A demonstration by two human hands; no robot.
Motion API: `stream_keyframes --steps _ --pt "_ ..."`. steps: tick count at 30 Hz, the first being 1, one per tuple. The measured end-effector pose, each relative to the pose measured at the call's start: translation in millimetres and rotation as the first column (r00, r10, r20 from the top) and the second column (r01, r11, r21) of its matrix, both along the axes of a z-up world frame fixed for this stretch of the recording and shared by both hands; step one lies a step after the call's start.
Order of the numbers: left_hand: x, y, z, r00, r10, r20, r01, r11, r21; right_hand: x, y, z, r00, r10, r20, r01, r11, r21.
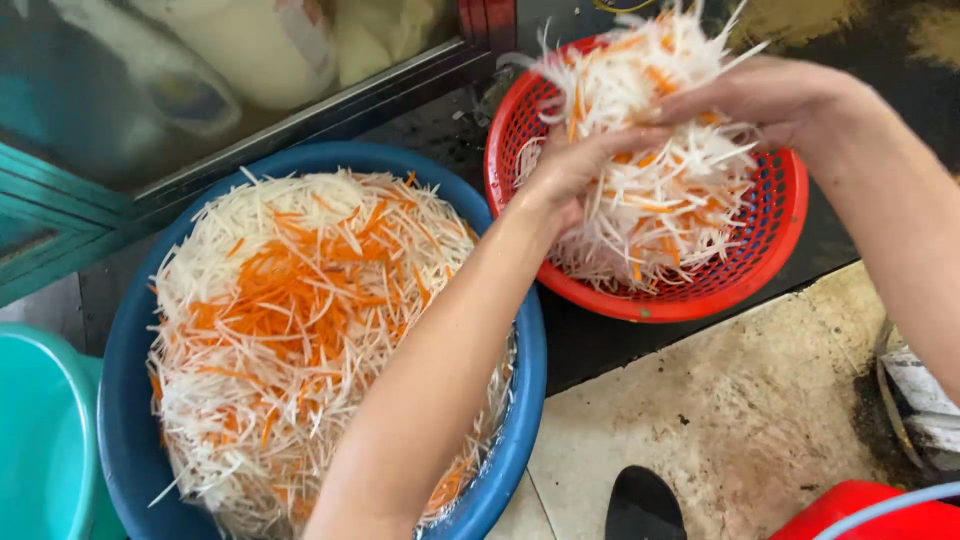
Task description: The person is washing shredded carrots and radish in a large blue basin and transferring them to a red colander to drain.
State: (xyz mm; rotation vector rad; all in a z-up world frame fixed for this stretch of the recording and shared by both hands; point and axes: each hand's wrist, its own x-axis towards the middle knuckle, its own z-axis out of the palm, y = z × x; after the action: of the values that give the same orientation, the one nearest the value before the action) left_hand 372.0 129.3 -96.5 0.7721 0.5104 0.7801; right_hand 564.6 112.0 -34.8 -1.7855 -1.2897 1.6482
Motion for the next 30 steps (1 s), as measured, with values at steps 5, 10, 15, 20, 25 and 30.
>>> stream_keyframes --steps 5,10,15,20,25,30 --pt "-9.9 16.3 -31.1 0.954 0.041 -0.296 -0.067 0.995 -0.075 13.5 30.5 -36.7 0.985 -0.026 0.17 0.023 1.0 0.02" --pt "-21.7 4.1 -34.9 0.874 0.19 -0.448 -0.138 0.98 0.146 21.5 25.1 -42.7 0.947 -0.092 0.307 0.044 0.986 0.16" --pt "-13.3 -47.6 -25.1 0.328 0.436 -0.838 0.418 0.729 0.543 36.0 32.3 -111.6 0.811 0.091 0.579 -0.435 0.755 0.49" --pt "-7.6 -79.2 -21.3 0.268 0.33 -0.905 0.582 0.693 0.425 73.8 5.4 -131.0 0.54 0.177 0.823 -0.736 0.575 0.359" --pt "-46.4 -48.5 -29.6 0.44 0.246 -0.864 0.552 0.685 0.476 69.9 -1.9 -101.6 0.413 0.243 0.878 -0.519 0.854 0.008" --pt "-146.9 -35.0 41.5 0.57 0.216 -0.792 0.311 0.836 0.452 54.8 12.1 -91.3 0.249 0.166 0.954 -0.428 0.903 -0.046"
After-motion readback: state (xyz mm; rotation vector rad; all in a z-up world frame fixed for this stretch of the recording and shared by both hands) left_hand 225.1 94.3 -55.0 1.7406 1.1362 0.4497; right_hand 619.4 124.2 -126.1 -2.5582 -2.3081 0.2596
